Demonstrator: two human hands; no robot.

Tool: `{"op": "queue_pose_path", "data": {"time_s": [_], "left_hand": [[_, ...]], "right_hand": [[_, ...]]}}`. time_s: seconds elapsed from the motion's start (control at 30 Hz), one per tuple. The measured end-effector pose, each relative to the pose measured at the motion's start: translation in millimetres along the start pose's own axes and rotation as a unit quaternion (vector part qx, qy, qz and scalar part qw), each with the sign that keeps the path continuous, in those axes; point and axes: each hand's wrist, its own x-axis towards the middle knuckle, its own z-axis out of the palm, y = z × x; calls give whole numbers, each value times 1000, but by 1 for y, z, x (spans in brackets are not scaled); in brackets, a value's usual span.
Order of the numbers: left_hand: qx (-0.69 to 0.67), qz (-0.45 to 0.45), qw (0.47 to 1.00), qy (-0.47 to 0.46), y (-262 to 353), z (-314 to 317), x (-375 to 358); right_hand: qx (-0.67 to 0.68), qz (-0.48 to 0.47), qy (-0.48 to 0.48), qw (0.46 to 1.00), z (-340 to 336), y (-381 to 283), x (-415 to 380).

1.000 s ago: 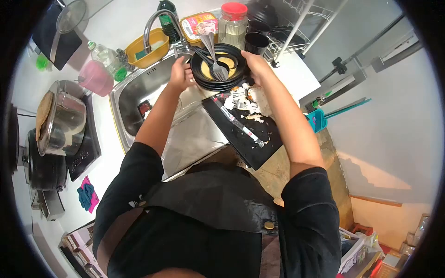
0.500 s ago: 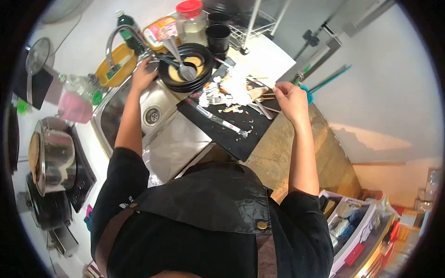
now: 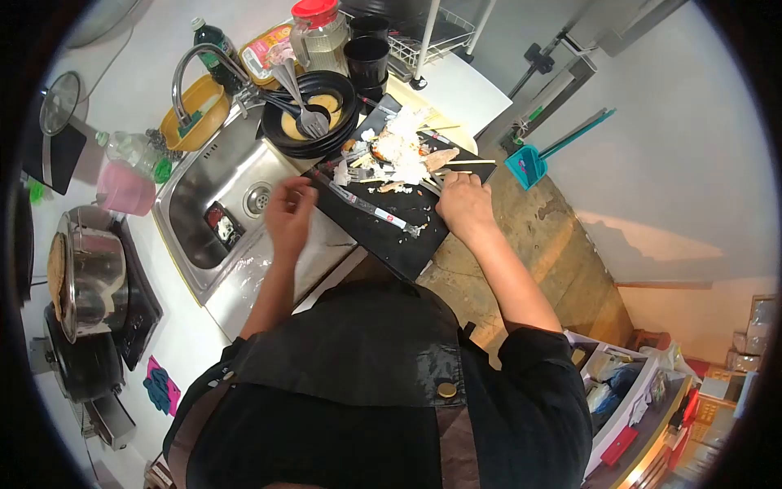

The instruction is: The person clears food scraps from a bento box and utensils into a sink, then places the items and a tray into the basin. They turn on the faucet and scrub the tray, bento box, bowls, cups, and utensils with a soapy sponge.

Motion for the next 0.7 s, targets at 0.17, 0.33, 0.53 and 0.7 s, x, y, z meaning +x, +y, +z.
{"op": "queue_pose_path", "data": {"time_s": [0.17, 0.33, 0.53, 0.7], "left_hand": [[-29, 129, 979, -157, 6, 49, -39], [31, 106, 962, -252, 22, 69, -48], [-4, 89, 977, -196, 24, 99, -45], [-472, -416, 736, -249, 33, 114, -34]], "right_hand": [[-23, -40, -44, 998, -4, -9, -12], [-46, -92, -68, 992, -34, -18, -22], [-74, -162, -2, 984, -79, -22, -18], [-72, -198, 5, 977, -88, -17, -12]]}}
